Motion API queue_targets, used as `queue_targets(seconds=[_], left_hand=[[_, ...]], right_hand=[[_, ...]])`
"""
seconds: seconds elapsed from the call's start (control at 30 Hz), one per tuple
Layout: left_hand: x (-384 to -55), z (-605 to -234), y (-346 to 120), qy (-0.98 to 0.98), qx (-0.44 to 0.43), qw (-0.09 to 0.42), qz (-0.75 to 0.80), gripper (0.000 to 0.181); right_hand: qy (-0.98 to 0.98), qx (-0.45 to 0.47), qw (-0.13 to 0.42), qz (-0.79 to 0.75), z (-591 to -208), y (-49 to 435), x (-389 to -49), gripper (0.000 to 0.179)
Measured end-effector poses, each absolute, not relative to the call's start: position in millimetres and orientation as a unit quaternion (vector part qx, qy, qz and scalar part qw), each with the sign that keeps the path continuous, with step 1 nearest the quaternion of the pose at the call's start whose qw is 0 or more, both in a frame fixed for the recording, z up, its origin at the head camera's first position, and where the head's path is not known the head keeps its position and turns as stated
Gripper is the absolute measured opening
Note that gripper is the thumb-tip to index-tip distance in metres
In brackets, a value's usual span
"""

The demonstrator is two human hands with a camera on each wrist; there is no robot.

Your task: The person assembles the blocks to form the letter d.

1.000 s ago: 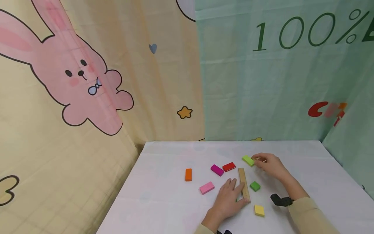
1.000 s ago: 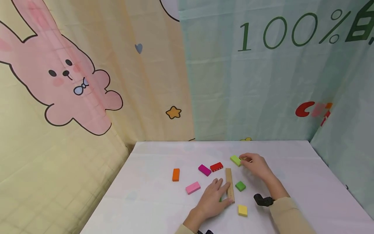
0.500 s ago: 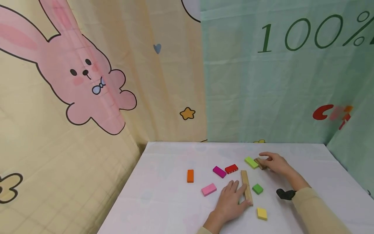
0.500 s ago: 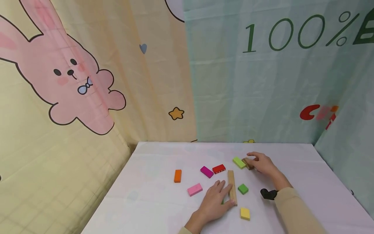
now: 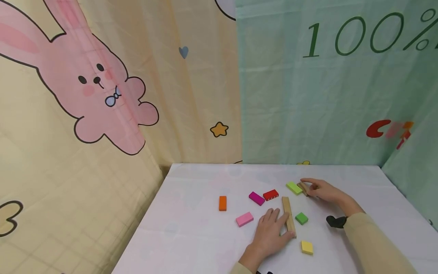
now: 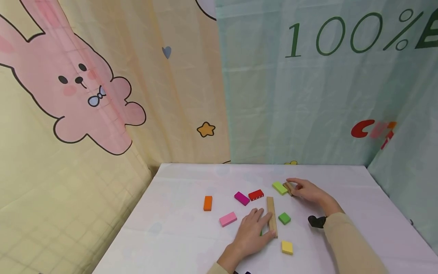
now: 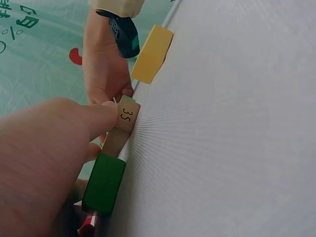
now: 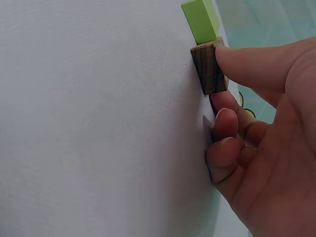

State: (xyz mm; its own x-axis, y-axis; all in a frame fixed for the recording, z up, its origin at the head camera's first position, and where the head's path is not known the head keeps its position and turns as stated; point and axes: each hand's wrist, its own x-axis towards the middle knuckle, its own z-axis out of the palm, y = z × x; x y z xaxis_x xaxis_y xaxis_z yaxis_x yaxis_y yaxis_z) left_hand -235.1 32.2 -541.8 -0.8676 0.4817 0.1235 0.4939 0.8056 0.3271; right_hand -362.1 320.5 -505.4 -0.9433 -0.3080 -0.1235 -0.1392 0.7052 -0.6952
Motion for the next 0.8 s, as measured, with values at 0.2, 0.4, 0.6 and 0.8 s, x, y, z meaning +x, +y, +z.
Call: queue_targets(seconds=[0.2, 0.4, 0.6, 0.8], left_hand=[[-233.9, -538.2, 31.4, -0.951, -0.254, 0.019, -0.175, 0.065], [-231.9, -542.5, 30.8, -0.95, -0.258, 0.019, -0.175, 0.065], [-231.1, -544.8, 30.4, -0.95, -0.259, 0.019, -0.172, 0.065], [-232.1, -543.2, 31.0, -0.95, -0.259, 0.018, -0.172, 0.066]], right_hand=[[0.916, -0.124, 0.118, -0.362, -501.6, 317.0, -364.5, 0.056], [0.907, -0.115, 0.1, -0.392, -504.7, 315.0, -359.8, 0.054], [0.909, -0.078, 0.087, -0.399, -506.9, 316.8, -355.1, 0.056], [0.905, -0.049, 0.063, -0.418, -510.4, 318.8, -353.3, 0.061]])
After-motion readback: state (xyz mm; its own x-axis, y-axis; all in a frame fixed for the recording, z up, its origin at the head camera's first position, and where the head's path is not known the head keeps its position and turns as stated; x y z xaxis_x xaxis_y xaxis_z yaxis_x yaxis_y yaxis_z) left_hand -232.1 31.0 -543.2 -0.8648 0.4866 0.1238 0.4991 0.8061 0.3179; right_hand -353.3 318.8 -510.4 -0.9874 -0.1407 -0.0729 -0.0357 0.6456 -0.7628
